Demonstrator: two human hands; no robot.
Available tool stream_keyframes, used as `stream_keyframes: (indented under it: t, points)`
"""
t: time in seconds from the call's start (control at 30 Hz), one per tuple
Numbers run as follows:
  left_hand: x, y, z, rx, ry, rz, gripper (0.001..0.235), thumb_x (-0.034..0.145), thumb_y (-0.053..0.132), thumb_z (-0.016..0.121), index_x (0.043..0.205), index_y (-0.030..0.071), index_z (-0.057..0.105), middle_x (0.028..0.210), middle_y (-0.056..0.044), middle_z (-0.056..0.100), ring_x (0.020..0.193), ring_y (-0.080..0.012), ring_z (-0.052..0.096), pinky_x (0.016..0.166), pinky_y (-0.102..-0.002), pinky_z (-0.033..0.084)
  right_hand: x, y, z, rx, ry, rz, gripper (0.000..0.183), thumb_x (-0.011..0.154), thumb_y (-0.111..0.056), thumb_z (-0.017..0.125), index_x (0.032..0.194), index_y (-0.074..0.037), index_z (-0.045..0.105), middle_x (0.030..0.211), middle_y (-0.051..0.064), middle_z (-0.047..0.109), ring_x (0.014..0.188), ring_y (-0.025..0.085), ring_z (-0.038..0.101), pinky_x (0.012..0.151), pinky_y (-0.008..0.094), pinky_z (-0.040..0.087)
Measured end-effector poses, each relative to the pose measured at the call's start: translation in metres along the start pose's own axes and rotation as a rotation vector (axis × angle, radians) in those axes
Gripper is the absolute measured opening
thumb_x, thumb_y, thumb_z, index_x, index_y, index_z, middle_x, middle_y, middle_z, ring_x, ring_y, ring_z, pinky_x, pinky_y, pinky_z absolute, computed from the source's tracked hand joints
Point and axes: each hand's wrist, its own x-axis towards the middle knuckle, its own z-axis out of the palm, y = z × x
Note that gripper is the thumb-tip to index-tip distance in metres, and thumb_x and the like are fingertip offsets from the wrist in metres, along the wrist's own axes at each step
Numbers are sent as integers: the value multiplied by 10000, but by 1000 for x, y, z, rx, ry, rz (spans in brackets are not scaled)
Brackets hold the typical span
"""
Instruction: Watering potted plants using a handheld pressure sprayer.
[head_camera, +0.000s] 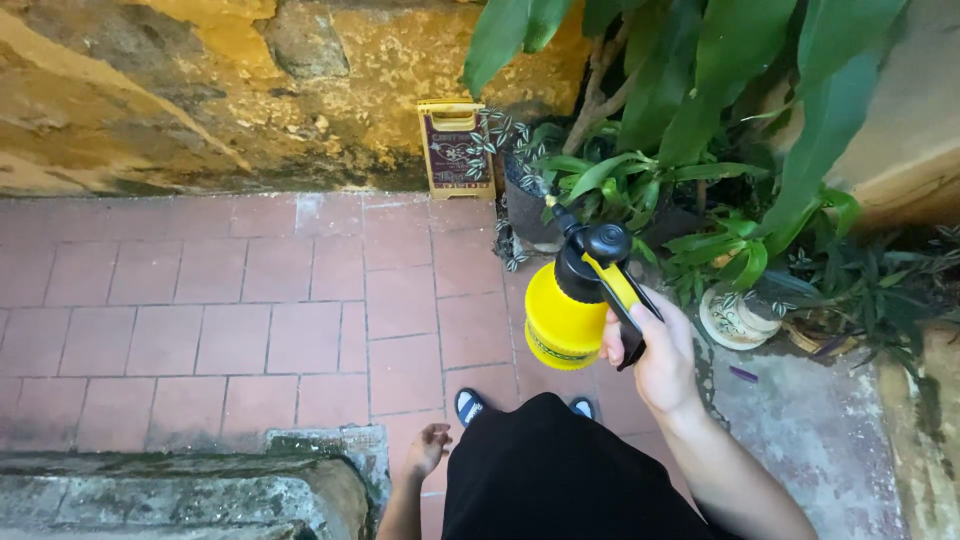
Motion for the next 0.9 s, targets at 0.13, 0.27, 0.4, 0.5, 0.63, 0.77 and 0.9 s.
stream_keyframes:
  t: [0.13, 0.27, 0.4, 0.5, 0.63, 0.77, 0.9]
  points:
    - [0, 72, 16, 62, -19, 224, 353, 1030, 217, 562, 1309, 10, 625, 1170, -97, 745, 1039, -173, 693, 901, -313, 560, -1, 2, 1, 22, -29, -37, 320, 1036, -266, 443, 1011, 23, 578, 639, 82, 567, 567, 150, 531, 613, 313, 482]
    - [-69, 259, 51, -67, -110, 451, 334, 1035, 203, 525, 1279, -7, 616, 1238, -90, 732, 1134, -175, 686, 1001, -324, 525, -6, 2, 9, 3, -25, -90, 322, 1045, -275, 442, 1015, 16, 577, 652, 78, 572, 577, 149, 542, 625, 314, 490]
    - [-181, 399, 76, -42, -142, 751, 295, 1031, 168, 548, 1223, -17, 676, 1172, -148, 749, 1098, -213, 724, 989, -351, 551, -12, 16, 13, -12, 6, -127, 310, 1054, -280, 465, 1039, 12, 569, 683, 73, 578, 591, 141, 556, 630, 308, 509]
    - [-226, 452, 93, 4, -250, 987, 360, 1032, 226, 575, 1273, -28, 660, 1213, -172, 737, 1153, -244, 713, 1036, -370, 536, -22, 31, 21, -57, 2, -177, 314, 1061, -289, 464, 1055, 9, 563, 722, 69, 598, 616, 134, 579, 616, 283, 498]
    - [-250, 470, 109, 95, -292, 1036, 539, 988, 382, 648, 1312, -46, 612, 1189, -184, 736, 1140, -276, 730, 1012, -396, 558, -41, 54, 31, -195, -29, -271, 318, 1082, -295, 447, 1124, 4, 546, 850, 58, 618, 736, 125, 586, 668, 260, 494]
    - [-250, 464, 111, 85, -300, 887, 558, 948, 403, 644, 1272, -50, 612, 1062, -166, 738, 1011, -281, 755, 932, -396, 568, -43, 56, 37, -250, -52, -284, 309, 1075, -286, 441, 1166, -7, 537, 878, 53, 642, 740, 135, 605, 664, 275, 514]
    - [-230, 450, 106, 71, -217, 826, 381, 942, 308, 708, 1027, -61, 662, 885, -130, 735, 868, -190, 740, 801, -345, 606, -42, 58, 47, -549, -87, -325, 286, 1031, -258, 483, 1138, -14, 586, 851, 66, 670, 723, 155, 669, 656, 306, 542]
